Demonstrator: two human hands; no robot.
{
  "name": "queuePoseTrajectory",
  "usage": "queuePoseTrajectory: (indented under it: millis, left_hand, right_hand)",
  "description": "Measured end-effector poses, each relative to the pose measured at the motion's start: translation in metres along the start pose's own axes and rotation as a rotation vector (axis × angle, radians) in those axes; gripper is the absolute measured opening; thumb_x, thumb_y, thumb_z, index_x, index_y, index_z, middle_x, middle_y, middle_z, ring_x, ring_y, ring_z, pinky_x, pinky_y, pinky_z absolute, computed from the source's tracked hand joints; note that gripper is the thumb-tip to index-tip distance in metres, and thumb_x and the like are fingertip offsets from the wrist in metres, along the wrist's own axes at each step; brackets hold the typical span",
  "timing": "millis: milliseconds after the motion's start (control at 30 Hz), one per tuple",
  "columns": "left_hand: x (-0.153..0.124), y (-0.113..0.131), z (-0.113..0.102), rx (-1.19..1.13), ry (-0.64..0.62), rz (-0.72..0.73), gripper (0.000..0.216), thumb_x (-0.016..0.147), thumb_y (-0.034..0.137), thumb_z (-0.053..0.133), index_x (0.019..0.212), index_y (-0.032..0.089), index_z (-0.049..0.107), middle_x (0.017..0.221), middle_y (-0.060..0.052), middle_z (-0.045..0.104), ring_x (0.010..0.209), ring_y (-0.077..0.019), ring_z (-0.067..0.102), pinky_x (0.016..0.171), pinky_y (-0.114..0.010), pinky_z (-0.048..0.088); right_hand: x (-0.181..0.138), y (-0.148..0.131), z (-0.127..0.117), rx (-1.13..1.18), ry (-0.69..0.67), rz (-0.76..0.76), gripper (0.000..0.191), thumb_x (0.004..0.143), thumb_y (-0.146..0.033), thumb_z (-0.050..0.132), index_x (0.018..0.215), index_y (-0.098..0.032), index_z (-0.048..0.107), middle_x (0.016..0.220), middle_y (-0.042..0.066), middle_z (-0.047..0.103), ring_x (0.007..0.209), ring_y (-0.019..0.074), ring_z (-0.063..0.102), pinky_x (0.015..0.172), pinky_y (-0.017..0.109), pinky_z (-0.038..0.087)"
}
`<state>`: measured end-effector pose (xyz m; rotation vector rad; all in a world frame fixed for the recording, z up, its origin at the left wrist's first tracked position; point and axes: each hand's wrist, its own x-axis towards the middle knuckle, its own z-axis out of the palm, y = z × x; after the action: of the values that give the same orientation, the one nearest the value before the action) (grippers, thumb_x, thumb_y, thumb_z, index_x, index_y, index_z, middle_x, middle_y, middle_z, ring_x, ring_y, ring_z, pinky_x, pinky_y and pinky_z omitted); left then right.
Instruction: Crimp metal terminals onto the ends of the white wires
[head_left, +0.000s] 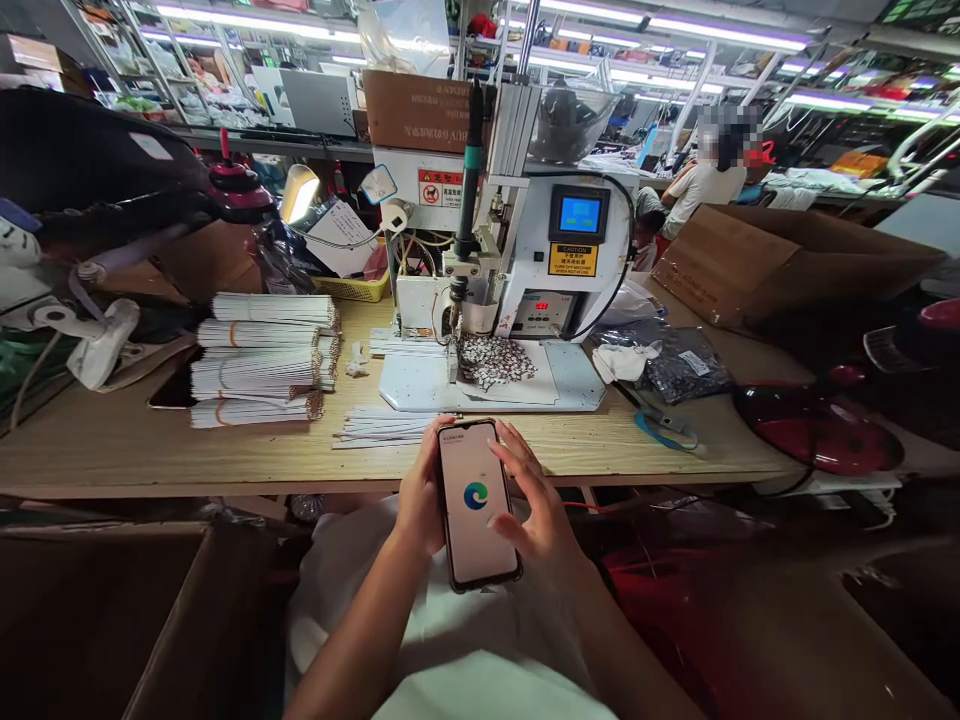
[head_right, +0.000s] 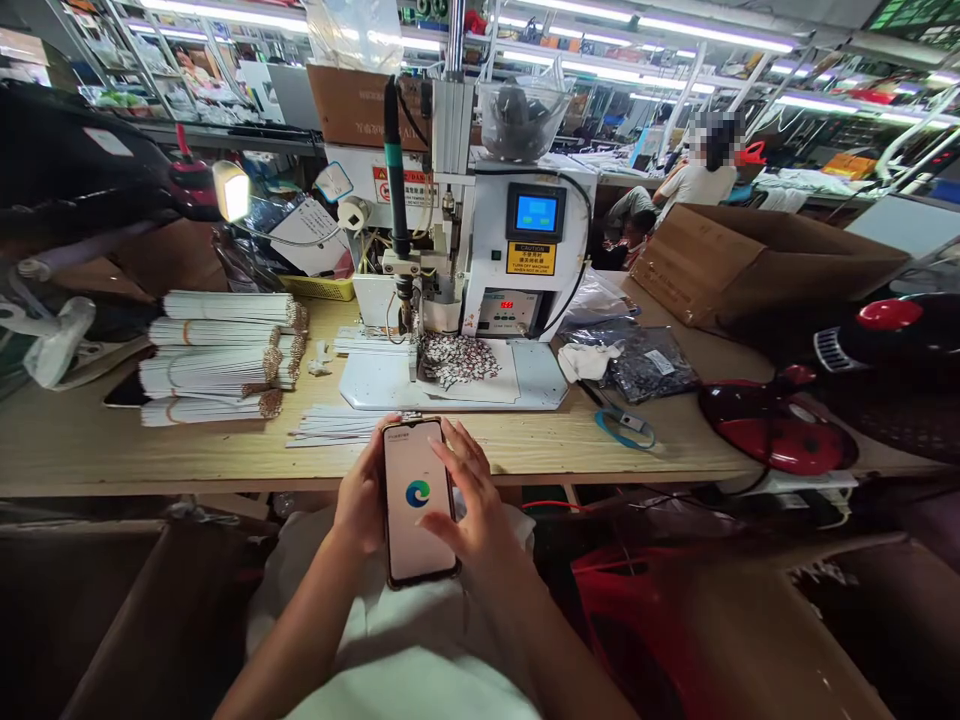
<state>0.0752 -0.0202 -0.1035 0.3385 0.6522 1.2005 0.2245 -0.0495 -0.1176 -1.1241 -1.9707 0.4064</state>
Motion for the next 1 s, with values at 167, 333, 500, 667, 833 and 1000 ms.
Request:
queuePoseTrajectory:
  millis: [167,333,500,667,833,1000]
  left_hand:
    - [-0.002,0.007,0.000,-0.048,-0.121,-0.106,0.045,0.085,0.040,0.048,0.129,0.031,0.044,0.117,-0.004,0.059,0.097,-0.0228,0.060,0.087,-0.039,0.045]
    - [-0.004,0.010,-0.001,-0.083,-0.131,-0.155,0.044,0.086,0.042,0.046,0.128,0.030,0.045,0.112,-0.005,0.062,0.095,-0.0247,0.061,0.087,-0.042,0.045]
    - [-0.007,0.011,0.000,-0.098,-0.134,-0.170,0.040,0.086,0.041,0.046,0.125,0.029,0.047,0.110,-0.004,0.062,0.092,-0.0230,0.061,0.086,-0.040,0.045]
    - [-0.008,0.009,0.001,-0.100,-0.155,-0.163,0.036,0.086,0.040,0.047,0.118,0.026,0.052,0.101,-0.004,0.063,0.087,-0.0209,0.061,0.086,-0.037,0.045]
    - [-0.009,0.009,0.000,-0.100,-0.183,-0.162,0.032,0.086,0.039,0.046,0.114,0.026,0.054,0.102,-0.004,0.063,0.091,-0.0221,0.061,0.087,-0.038,0.045]
    - [-0.011,0.012,0.000,-0.102,-0.177,-0.176,0.039,0.086,0.042,0.046,0.122,0.027,0.049,0.113,-0.006,0.060,0.096,-0.0252,0.060,0.087,-0.041,0.045]
  right_hand:
    - [-0.001,-0.001,-0.002,0.008,-0.009,0.002,0.072,0.080,-0.066,0.034,0.138,-0.024,0.032,0.145,0.008,0.029,0.135,0.0281,0.020,0.107,0.050,0.024]
    - [-0.004,-0.002,-0.004,-0.006,-0.007,0.018,0.070,0.080,-0.066,0.034,0.137,-0.024,0.035,0.148,0.008,0.022,0.135,0.0296,0.019,0.107,0.050,0.023]
    - [-0.002,-0.004,-0.005,-0.044,-0.034,0.046,0.075,0.078,-0.069,0.035,0.137,-0.024,0.036,0.151,0.007,0.009,0.136,0.0312,0.016,0.107,0.050,0.024]
    - [0.003,-0.005,-0.003,-0.093,-0.060,0.042,0.076,0.077,-0.069,0.035,0.139,-0.023,0.033,0.151,0.007,0.005,0.136,0.0317,0.013,0.107,0.051,0.022]
    - [0.002,-0.007,-0.005,-0.067,-0.032,0.049,0.077,0.078,-0.069,0.034,0.140,-0.024,0.030,0.151,0.009,0.009,0.135,0.0319,0.017,0.104,0.050,0.028]
    - [-0.004,-0.009,-0.008,-0.032,-0.026,0.058,0.073,0.078,-0.067,0.036,0.137,-0.025,0.035,0.150,0.008,0.012,0.135,0.0318,0.017,0.106,0.050,0.026]
